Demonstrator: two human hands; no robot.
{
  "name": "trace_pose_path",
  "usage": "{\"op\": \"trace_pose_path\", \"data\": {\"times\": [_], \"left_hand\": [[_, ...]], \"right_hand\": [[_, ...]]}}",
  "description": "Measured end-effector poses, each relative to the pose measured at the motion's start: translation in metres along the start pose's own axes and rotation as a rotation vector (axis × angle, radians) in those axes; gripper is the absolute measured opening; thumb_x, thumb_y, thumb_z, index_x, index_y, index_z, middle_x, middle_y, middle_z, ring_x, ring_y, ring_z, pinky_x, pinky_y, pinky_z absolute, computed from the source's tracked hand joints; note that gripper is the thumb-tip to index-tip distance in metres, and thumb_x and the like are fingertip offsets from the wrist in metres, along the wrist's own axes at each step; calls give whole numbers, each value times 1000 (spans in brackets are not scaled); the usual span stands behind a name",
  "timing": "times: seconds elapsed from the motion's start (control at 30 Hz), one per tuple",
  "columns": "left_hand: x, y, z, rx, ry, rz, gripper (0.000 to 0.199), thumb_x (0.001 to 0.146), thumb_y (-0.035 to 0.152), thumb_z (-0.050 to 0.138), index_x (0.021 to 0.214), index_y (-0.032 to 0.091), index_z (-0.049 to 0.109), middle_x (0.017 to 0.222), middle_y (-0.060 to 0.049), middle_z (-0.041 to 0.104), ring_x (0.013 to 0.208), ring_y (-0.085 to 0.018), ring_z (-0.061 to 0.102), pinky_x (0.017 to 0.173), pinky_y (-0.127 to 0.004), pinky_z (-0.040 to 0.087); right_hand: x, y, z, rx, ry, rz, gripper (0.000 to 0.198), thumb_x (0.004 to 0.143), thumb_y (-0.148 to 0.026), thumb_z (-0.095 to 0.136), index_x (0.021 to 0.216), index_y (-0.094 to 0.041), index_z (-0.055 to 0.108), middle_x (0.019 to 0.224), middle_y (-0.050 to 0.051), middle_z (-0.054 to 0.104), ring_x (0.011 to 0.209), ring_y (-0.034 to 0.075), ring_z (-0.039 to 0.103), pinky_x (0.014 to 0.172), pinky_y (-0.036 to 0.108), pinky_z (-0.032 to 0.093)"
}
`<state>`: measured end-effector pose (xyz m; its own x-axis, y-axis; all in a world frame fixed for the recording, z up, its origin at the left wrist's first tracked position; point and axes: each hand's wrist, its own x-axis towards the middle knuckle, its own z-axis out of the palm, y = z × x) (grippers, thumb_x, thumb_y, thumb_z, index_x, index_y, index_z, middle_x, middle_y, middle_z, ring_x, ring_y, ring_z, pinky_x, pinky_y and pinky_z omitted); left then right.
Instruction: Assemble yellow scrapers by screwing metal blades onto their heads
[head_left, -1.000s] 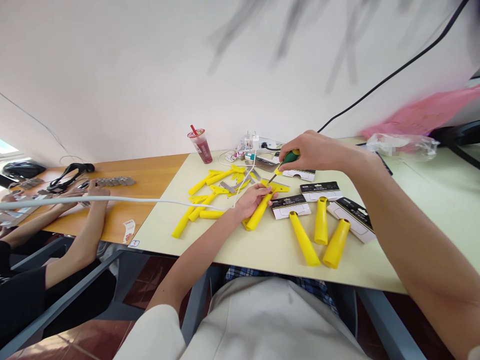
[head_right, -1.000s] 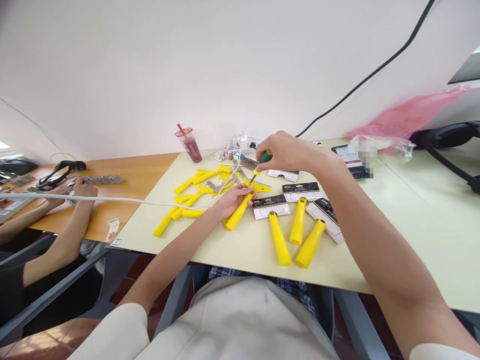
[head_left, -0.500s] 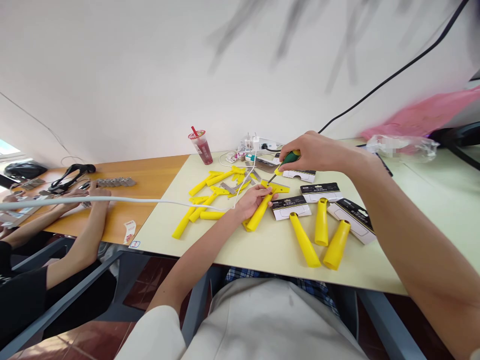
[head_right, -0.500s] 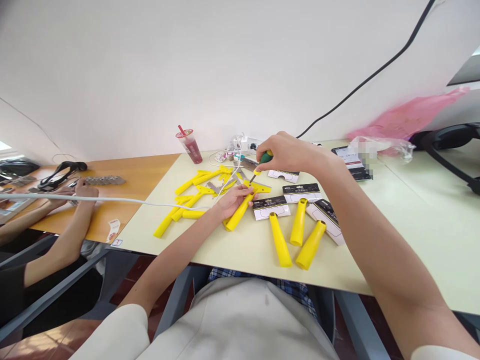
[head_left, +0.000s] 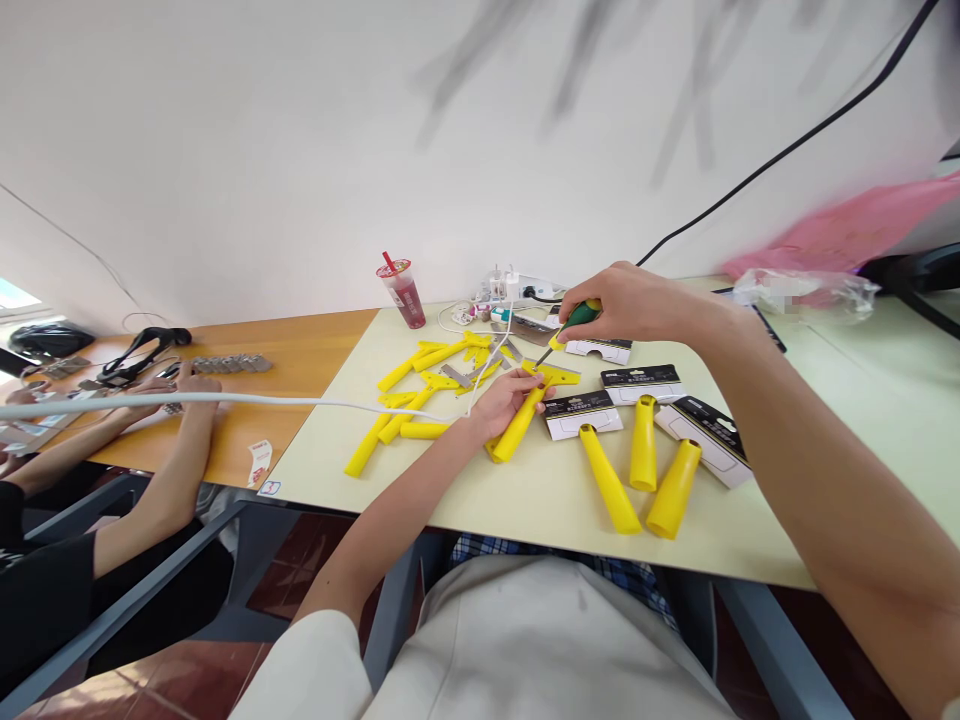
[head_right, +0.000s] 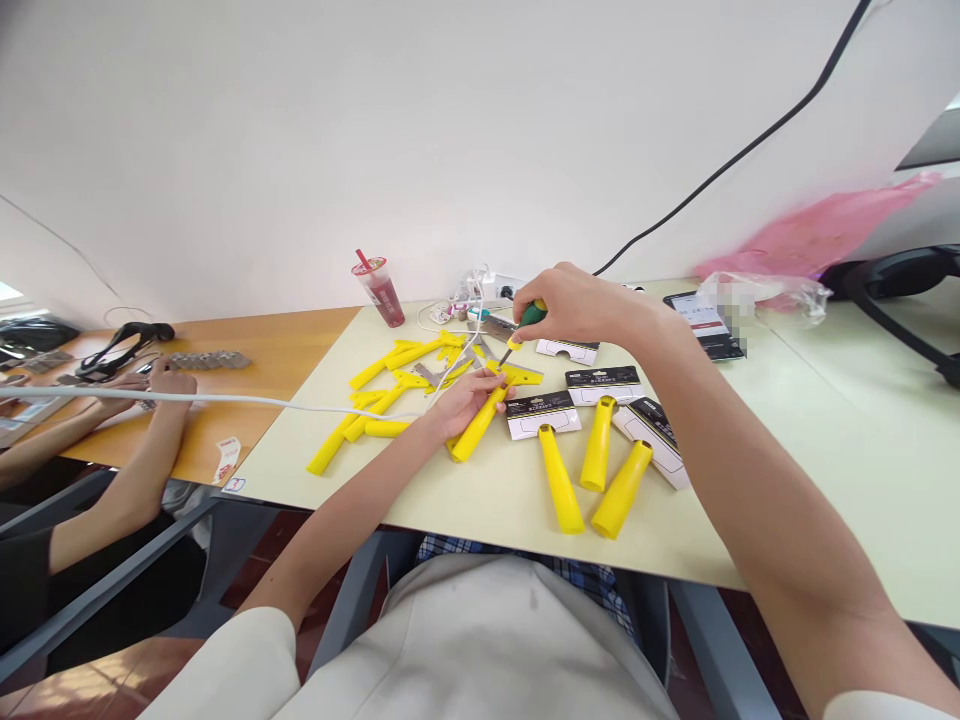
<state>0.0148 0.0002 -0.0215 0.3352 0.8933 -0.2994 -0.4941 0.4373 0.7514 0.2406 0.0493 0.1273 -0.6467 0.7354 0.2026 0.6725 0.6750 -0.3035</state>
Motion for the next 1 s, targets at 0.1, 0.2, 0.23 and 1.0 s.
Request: {"op": "trace_pose_path", "data": {"times": [0.1, 0.2, 0.23, 1.0], "left_hand": [[-1, 1, 1, -6, 7, -4, 22, 91, 4, 75, 91, 17, 57, 92, -6, 68, 84, -19, 74, 57, -26, 49], [-2, 2, 2, -18, 8, -7, 19, 91, 7, 75, 93, 17, 59, 92, -7, 69, 83, -19, 74, 56, -25, 48], [-2, 3, 2, -22, 5, -9, 16, 92, 10, 75, 95, 16, 61, 92, -8, 70, 83, -19, 73, 56, -25, 48], [4, 0, -1, -13, 43, -29, 9, 98, 22, 69, 105, 16, 67, 98, -12, 76, 77, -18, 72, 52, -24, 47]], "right_hand": [[0, 1, 0, 6, -6, -2, 31, 86, -60, 77, 89, -29, 81, 77, 2, 76, 72, 23, 62, 64, 37, 40], [0, 1, 0, 4, -7, -4, 32, 86, -60, 77, 90, -28, 81, 78, 3, 76, 72, 23, 62, 64, 37, 41], [-1, 0, -1, 3, -7, 2, 33, 86, -60, 77, 90, -28, 82, 78, 3, 75, 73, 23, 62, 64, 37, 41], [-3, -2, -4, -2, -1, 14, 33, 85, -61, 75, 88, -28, 81, 76, 3, 75, 75, 24, 65, 65, 37, 40]]}}
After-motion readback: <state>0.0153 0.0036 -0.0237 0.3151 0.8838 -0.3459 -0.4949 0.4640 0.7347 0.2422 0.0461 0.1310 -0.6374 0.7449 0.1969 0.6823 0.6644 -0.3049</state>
